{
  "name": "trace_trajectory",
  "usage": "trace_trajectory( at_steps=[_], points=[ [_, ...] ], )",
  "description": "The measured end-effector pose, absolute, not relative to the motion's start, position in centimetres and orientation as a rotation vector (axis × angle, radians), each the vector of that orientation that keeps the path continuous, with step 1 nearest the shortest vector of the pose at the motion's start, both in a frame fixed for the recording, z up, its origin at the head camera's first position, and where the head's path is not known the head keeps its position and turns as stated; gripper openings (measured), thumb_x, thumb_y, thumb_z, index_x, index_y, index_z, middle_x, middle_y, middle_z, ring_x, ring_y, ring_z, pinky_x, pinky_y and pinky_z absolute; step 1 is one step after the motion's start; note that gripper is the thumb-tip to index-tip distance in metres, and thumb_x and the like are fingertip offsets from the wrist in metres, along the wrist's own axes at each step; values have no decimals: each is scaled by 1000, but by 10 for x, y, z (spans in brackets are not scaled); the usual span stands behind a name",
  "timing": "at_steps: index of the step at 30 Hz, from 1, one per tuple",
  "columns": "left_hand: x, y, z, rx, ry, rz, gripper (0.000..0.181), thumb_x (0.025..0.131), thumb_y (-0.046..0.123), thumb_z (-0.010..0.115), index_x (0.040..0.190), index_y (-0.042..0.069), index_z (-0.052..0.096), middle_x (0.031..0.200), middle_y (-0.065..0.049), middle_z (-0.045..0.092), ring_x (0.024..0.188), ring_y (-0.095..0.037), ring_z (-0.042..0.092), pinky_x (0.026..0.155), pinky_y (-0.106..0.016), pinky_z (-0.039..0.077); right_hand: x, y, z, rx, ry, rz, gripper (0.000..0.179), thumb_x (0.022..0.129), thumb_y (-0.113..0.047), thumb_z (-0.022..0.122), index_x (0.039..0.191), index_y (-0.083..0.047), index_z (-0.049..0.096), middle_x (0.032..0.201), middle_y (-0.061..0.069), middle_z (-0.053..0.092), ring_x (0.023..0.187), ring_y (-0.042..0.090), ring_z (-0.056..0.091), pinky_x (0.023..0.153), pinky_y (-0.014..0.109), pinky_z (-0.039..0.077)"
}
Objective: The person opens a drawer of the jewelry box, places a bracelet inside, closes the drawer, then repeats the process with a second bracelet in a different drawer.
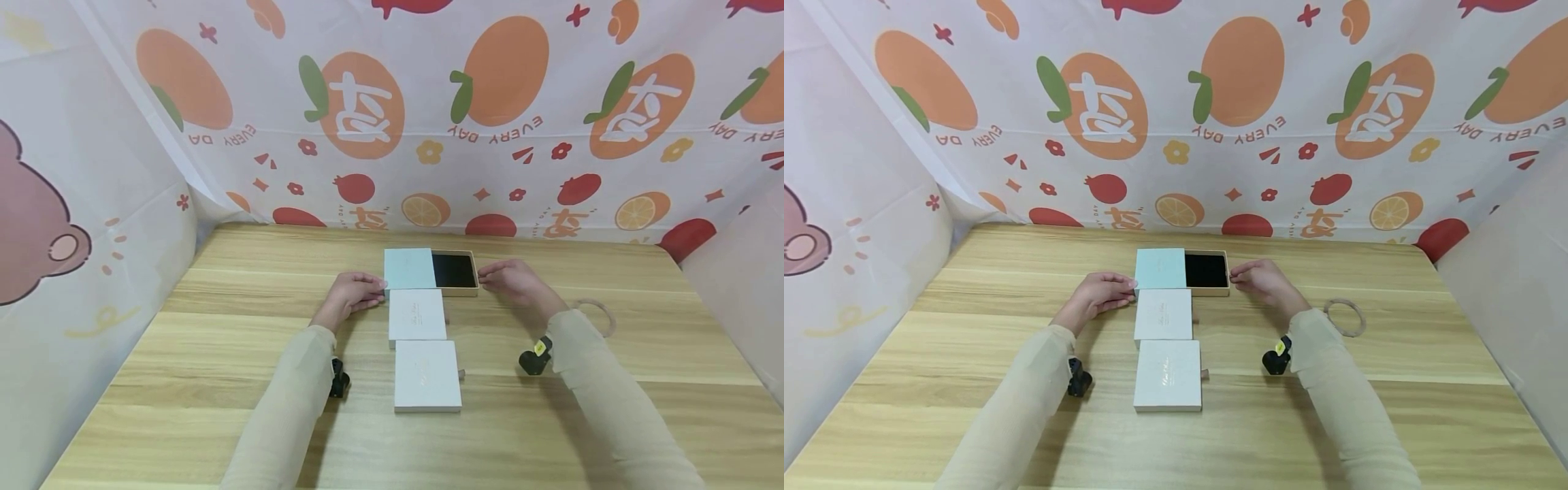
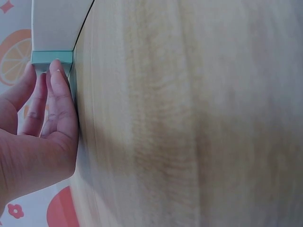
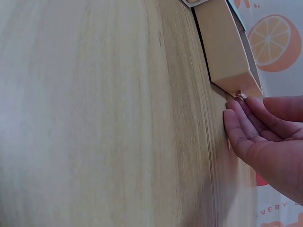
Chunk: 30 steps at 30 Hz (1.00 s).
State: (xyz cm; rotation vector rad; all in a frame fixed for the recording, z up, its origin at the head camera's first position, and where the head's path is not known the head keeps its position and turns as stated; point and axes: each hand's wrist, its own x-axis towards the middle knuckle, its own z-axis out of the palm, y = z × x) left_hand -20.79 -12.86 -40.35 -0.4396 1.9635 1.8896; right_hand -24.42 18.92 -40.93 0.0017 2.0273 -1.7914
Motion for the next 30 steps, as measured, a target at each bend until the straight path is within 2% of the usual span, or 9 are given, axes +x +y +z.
trace_trajectory(
  at_steps=[7, 14, 20, 24, 30],
  points=[
    [-208, -129, -403, -436, 1959, 1893, 23, 85, 5, 64, 106, -5, 60, 85, -8, 67, 71, -15, 65, 66, -24, 55, -244, 195, -410, 8, 2027, -1795, 33, 91, 7, 42, 121, 21, 42, 111, 21, 55, 94, 16, 58, 96, 40, 42],
    [-208, -128, -403, -428, 1961, 1892, 23, 86, 5, 63, 106, -5, 60, 85, -7, 67, 71, -16, 65, 66, -24, 54, -242, 198, -409, -30, 2015, -1788, 35, 91, 7, 41, 125, 19, 39, 124, 30, 45, 97, 18, 57, 97, 40, 41],
    [-208, -129, -404, -434, 1953, 1900, 23, 85, 5, 64, 105, -5, 59, 83, -6, 67, 71, -16, 65, 66, -24, 55, -239, 200, -407, -70, 2000, -1817, 37, 90, 7, 45, 124, 19, 38, 115, 23, 52, 94, 17, 58, 97, 43, 40],
    [-208, -129, -404, -441, 1949, 1901, 23, 85, 5, 64, 105, -5, 59, 82, -6, 67, 72, -16, 65, 67, -24, 55, -237, 204, -406, -72, 1967, -1852, 38, 90, 7, 46, 125, 19, 37, 117, 26, 51, 98, 23, 58, 96, 44, 41],
    [-208, -129, -403, -436, 1946, 1902, 23, 85, 4, 64, 105, -5, 59, 81, -5, 67, 72, -16, 65, 67, -24, 55, -232, 210, -400, -22, 1908, -1904, 41, 93, 3, 46, 130, 16, 33, 128, 33, 41, 113, 37, 50, 96, 43, 41]
  ],
)
